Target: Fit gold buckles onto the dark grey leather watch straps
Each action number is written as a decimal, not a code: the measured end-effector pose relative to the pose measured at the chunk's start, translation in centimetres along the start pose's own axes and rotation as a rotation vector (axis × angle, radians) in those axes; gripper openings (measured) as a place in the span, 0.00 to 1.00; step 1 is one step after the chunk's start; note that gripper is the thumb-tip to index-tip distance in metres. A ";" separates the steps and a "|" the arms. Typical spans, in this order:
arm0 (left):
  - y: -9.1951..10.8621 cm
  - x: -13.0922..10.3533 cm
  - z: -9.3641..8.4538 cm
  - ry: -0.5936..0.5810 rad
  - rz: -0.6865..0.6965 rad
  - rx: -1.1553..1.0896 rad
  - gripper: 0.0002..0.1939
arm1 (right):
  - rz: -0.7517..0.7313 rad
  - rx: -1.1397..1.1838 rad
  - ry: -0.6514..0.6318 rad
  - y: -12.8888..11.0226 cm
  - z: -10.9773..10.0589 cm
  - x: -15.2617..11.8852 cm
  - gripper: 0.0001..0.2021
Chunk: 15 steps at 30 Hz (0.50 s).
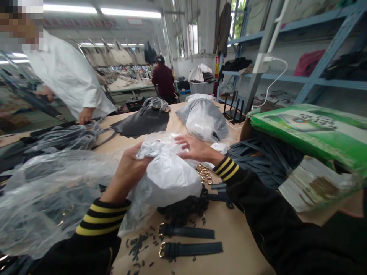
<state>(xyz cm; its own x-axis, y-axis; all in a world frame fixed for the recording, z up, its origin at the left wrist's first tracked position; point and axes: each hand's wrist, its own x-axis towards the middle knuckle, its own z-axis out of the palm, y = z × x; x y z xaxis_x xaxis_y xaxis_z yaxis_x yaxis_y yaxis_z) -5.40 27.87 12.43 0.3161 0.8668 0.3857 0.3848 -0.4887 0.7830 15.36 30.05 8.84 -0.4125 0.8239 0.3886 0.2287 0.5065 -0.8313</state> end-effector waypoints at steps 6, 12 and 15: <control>-0.9 -0.5 -1.3 0.007 -0.073 0.028 0.20 | 0.033 -0.099 0.227 2.0 -0.6 -1.1 0.10; -1.0 -0.1 -3.2 0.095 -0.014 0.283 0.22 | 0.171 -0.261 0.191 3.0 -3.7 -1.1 0.13; -0.7 -0.1 -3.4 0.080 -0.078 0.167 0.20 | 0.205 -0.284 0.166 3.3 -4.0 -1.3 0.14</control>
<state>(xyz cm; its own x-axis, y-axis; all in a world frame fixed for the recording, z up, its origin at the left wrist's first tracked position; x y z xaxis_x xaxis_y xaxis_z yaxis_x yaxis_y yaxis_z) -8.63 28.48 13.49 0.2120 0.9046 0.3699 0.5462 -0.4235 0.7227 20.19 31.71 7.20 -0.1901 0.9333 0.3045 0.5363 0.3585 -0.7641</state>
